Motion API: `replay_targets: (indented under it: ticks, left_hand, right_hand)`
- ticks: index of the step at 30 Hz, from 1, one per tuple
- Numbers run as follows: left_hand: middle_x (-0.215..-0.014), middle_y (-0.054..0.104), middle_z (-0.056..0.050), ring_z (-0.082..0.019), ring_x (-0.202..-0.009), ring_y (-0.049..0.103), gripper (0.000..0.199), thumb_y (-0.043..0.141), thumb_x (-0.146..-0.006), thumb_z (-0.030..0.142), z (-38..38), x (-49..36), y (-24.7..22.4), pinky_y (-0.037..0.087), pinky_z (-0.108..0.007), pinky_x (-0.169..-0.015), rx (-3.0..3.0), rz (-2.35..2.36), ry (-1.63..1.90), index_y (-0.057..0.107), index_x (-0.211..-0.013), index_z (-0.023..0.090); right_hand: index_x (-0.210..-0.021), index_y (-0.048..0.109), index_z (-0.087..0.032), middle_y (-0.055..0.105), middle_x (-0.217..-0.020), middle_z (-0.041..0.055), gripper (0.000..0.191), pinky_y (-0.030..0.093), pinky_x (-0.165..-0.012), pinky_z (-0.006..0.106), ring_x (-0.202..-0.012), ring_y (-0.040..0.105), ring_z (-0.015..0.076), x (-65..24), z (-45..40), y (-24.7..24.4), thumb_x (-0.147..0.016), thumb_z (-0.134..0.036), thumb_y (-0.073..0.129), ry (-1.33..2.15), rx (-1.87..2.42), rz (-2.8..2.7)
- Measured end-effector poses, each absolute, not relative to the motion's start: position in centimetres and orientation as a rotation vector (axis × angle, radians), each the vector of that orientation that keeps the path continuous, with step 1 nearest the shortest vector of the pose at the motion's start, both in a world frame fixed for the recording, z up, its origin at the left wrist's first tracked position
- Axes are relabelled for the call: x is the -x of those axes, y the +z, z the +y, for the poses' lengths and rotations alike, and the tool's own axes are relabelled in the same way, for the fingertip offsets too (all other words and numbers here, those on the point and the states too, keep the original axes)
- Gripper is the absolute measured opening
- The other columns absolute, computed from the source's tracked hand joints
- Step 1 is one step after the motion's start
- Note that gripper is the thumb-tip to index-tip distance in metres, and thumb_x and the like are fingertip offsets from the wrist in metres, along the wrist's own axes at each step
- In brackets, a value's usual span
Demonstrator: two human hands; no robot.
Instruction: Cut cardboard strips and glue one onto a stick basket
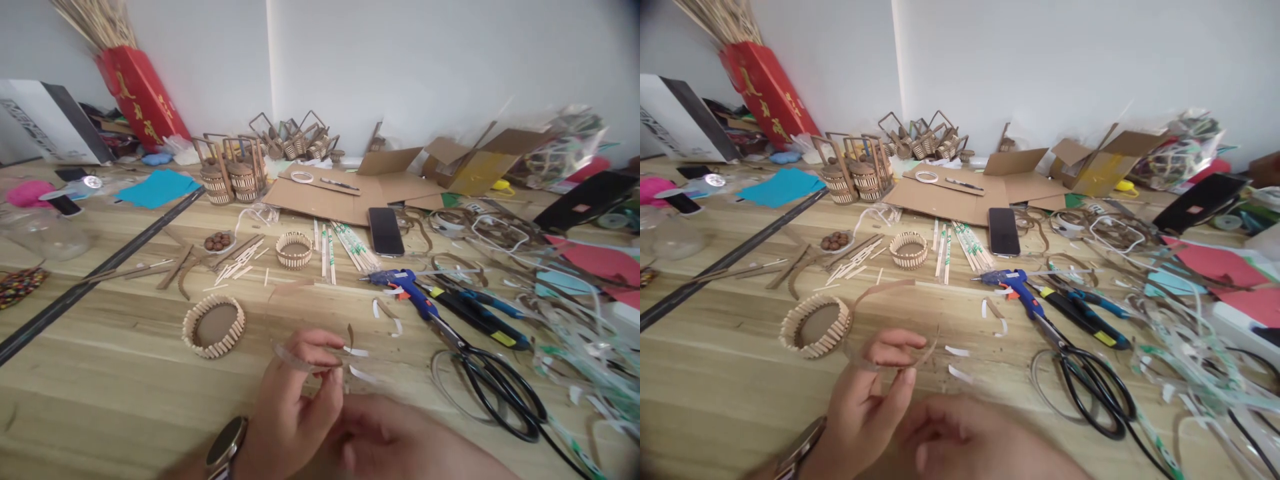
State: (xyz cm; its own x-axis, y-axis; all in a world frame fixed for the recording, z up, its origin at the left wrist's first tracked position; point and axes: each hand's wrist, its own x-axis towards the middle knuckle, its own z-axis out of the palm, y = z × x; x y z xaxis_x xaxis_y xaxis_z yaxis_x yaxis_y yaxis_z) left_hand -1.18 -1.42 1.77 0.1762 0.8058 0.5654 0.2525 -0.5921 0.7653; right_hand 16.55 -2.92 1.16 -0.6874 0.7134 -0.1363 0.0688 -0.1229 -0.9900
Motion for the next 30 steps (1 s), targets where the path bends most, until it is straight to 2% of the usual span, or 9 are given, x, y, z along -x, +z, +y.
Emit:
replay_targets:
  ticks: [3, 6, 8, 10, 12, 14, 18, 23, 30]
  left_hand:
    - [-0.106, 0.066, 0.0, -0.011, -0.098, 0.065, 0.021, 0.051, -0.089, 0.006, -1.5, 1.1, 1.7, 0.05, -0.02, -0.086, -1.949, 0.972, 1.417, 0.053, -0.095, 0.025]
    - [-0.105, 0.067, -0.001, -0.011, -0.092, 0.065, 0.021, 0.051, -0.088, 0.005, -1.5, 1.0, 1.7, 0.051, -0.019, -0.078, -1.949, 0.935, 1.394, 0.054, -0.095, 0.025]
    - [-0.103, 0.067, -0.002, -0.011, -0.085, 0.065, 0.019, 0.052, -0.089, 0.007, -1.5, 1.0, 1.8, 0.051, -0.019, -0.072, -1.937, 0.875, 1.333, 0.056, -0.095, 0.025]
    - [-0.092, 0.068, -0.002, -0.011, -0.077, 0.063, 0.014, 0.053, -0.091, 0.012, -1.4, 1.0, 1.9, 0.05, -0.02, -0.067, -1.891, 0.794, 1.229, 0.06, -0.093, 0.024]
    - [-0.078, 0.066, -0.002, -0.012, -0.069, 0.06, 0.01, 0.055, -0.093, 0.022, -1.3, 1.0, 2.2, 0.049, -0.022, -0.066, -1.767, 0.736, 1.102, 0.063, -0.088, 0.022]
    - [-0.069, 0.064, -0.001, -0.013, -0.064, 0.059, 0.021, 0.057, -0.094, 0.038, -1.2, 1.0, 2.5, 0.048, -0.024, -0.063, -1.575, 0.691, 0.96, 0.065, -0.084, 0.021]
    - [-0.065, 0.06, 0.0, -0.012, -0.06, 0.058, 0.042, 0.063, -0.083, 0.063, -1.1, 0.9, 2.7, 0.048, -0.025, -0.063, -1.233, 0.54, 0.736, 0.064, -0.078, 0.021]
    - [-0.071, 0.058, 0.001, -0.007, -0.059, 0.055, 0.041, 0.08, -0.073, 0.053, -0.8, 0.5, 1.3, 0.045, -0.02, -0.061, -0.893, 0.317, 0.607, 0.063, -0.075, 0.016]
    - [-0.063, 0.054, 0.002, -0.007, -0.057, 0.048, 0.044, 0.078, -0.075, 0.053, -0.4, 0.7, 1.5, 0.04, -0.021, -0.061, -0.979, 0.271, 0.459, 0.06, -0.067, 0.013]
  right_hand:
    - [-0.118, 0.066, -0.027, 0.071, -0.119, 0.0079, 0.032, 0.052, -0.095, 0.045, -0.111, 0.066, 0.0245, -17.3, -1.8, -0.7, -0.093, -0.043, 0.056, 1.518, 1.148, -1.531]
    - [-0.127, 0.059, -0.026, 0.055, -0.141, 0.0127, 0.043, 0.049, -0.1, 0.045, -0.129, 0.054, 0.0263, -19.5, -0.2, -2.6, -0.088, -0.042, 0.063, 0.823, 1.425, -1.287]
    - [-0.137, 0.05, -0.03, 0.047, -0.148, 0.0121, 0.053, 0.051, -0.097, 0.041, -0.131, 0.052, 0.0245, -20.5, 0.3, -2.9, -0.088, -0.041, 0.063, 0.63, 1.425, -1.206]
    - [-0.137, 0.051, -0.032, 0.061, -0.132, 0.01, 0.048, 0.056, -0.088, 0.035, -0.114, 0.063, 0.0206, -20.6, 0.2, -2.5, -0.091, -0.038, 0.062, 0.631, 1.381, -1.257]
    - [-0.119, 0.065, -0.031, 0.073, -0.102, 0.0052, 0.03, 0.058, -0.078, 0.029, -0.089, 0.07, 0.0174, -20.0, -0.4, -1.5, -0.09, -0.036, 0.063, 0.704, 1.299, -1.397]
    - [-0.097, 0.074, -0.03, 0.073, -0.085, 0.0027, 0.012, 0.058, -0.071, 0.026, -0.077, 0.07, 0.0161, -19.1, -1.1, -0.5, -0.088, -0.034, 0.067, 0.777, 1.172, -1.505]
    - [-0.094, 0.076, -0.033, 0.071, -0.082, 0.0035, 0.009, 0.058, -0.062, 0.025, -0.074, 0.069, 0.0173, -18.2, -2.0, 1.5, -0.087, -0.032, 0.07, 0.855, 0.916, -1.53]
    - [-0.086, 0.074, -0.031, 0.064, -0.08, 0.0026, 0.005, 0.057, -0.063, 0.026, -0.072, 0.066, 0.015, -18.4, -2.5, 3.0, -0.087, -0.029, 0.07, 0.922, 0.693, -1.685]
    - [-0.094, 0.074, -0.037, 0.066, -0.09, 0.0016, 0.017, 0.058, -0.075, 0.032, -0.082, 0.067, 0.0197, -18.1, -3.6, 2.7, -0.079, -0.03, 0.077, 0.769, 0.727, -1.869]
